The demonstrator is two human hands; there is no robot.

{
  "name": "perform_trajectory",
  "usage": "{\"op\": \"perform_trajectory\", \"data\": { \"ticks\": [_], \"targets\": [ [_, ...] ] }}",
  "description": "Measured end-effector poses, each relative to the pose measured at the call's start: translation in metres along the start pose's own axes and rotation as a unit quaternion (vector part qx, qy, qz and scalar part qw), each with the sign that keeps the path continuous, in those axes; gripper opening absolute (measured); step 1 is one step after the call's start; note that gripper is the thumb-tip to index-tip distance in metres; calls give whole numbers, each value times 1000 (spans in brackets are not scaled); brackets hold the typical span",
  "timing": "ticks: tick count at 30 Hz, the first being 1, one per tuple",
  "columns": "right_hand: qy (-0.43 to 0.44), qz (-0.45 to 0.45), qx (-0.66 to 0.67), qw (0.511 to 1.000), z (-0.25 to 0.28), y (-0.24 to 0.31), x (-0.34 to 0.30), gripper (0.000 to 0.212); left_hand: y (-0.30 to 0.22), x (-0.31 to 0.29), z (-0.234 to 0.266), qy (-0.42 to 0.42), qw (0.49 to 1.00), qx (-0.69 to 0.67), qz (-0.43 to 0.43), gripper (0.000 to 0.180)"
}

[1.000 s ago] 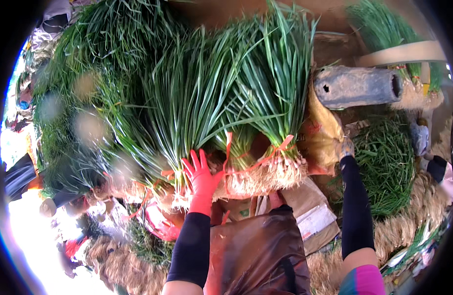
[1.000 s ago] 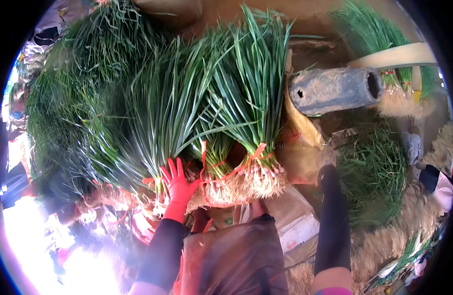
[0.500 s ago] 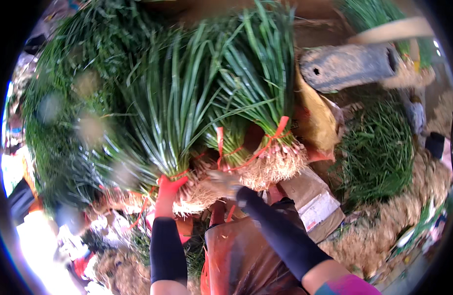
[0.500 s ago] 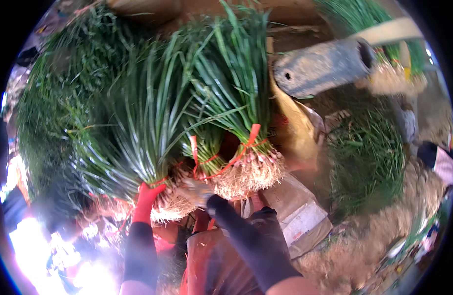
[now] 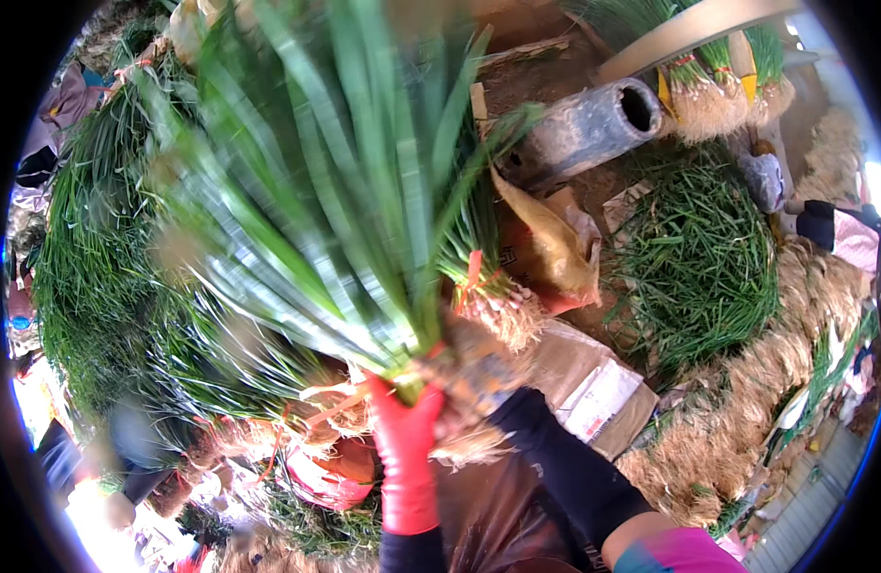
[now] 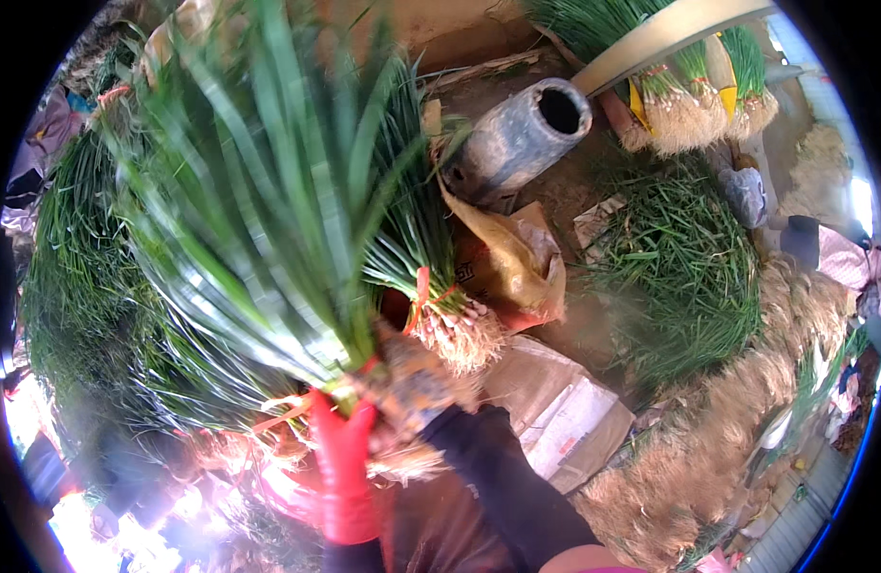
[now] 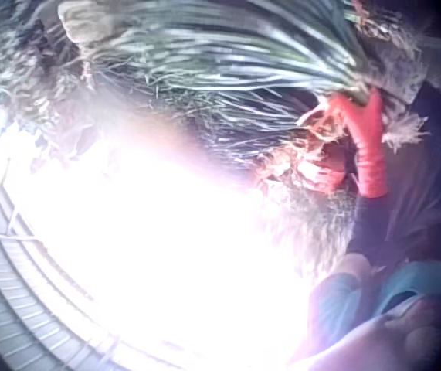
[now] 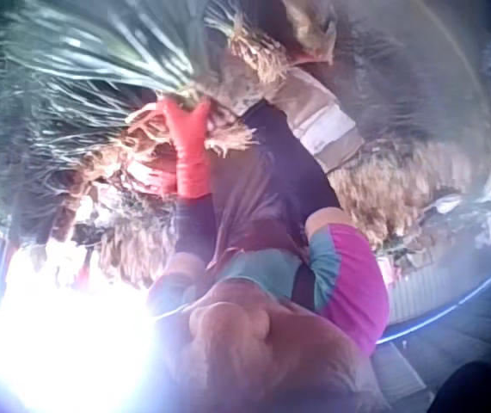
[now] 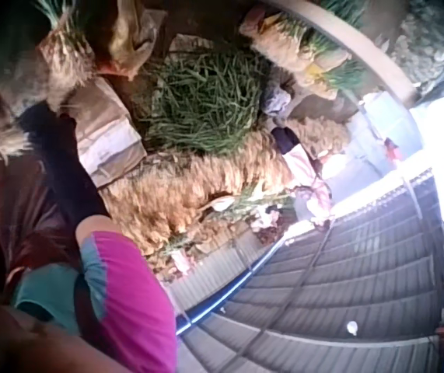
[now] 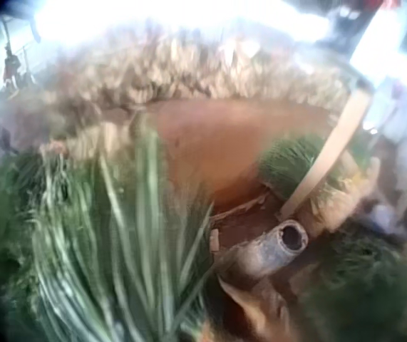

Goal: The person ties bunches of green onions with red bands, sorts through loose onions to create new bundles, and places processed bunches onto a conveyor or table.

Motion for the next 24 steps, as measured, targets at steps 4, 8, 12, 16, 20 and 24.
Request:
{"op": "perform_trajectory", "data": {
  "ticks": [4, 8, 12, 16, 20, 24],
  "targets": [
    [35, -135, -25, 990, 67, -48, 47, 90, 44, 48, -105, 63, 972, 216, -63, 94],
    [-192, 30, -94, 976, 112, -101, 58, 54, 9, 64, -132, 150, 893, 395, -155, 72],
    [-254, 222, -235, 912, 112, -85, 28, 61, -81, 61, -88, -66, 825, 291, -481, 60],
    [-104, 79, -299, 945, 67, -108, 52, 85, -83, 128, -143, 6, 779, 476, -408, 88],
    [-15, -23, -226, 974, 73, -126, 109, 81, -84, 203, -186, 66, 767, 550, -323, 96],
    [-14, 8, -238, 971, 79, -121, 106, 82, -94, 201, -189, 89, 759, 565, -311, 95]
  ]
}}
Point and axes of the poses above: each hand's wrist, its own x-axis towards the middle knuckle, its own z-axis out of the back of the hand, y = z × x, the point moved 3 cm from there along x, towards the middle knuckle
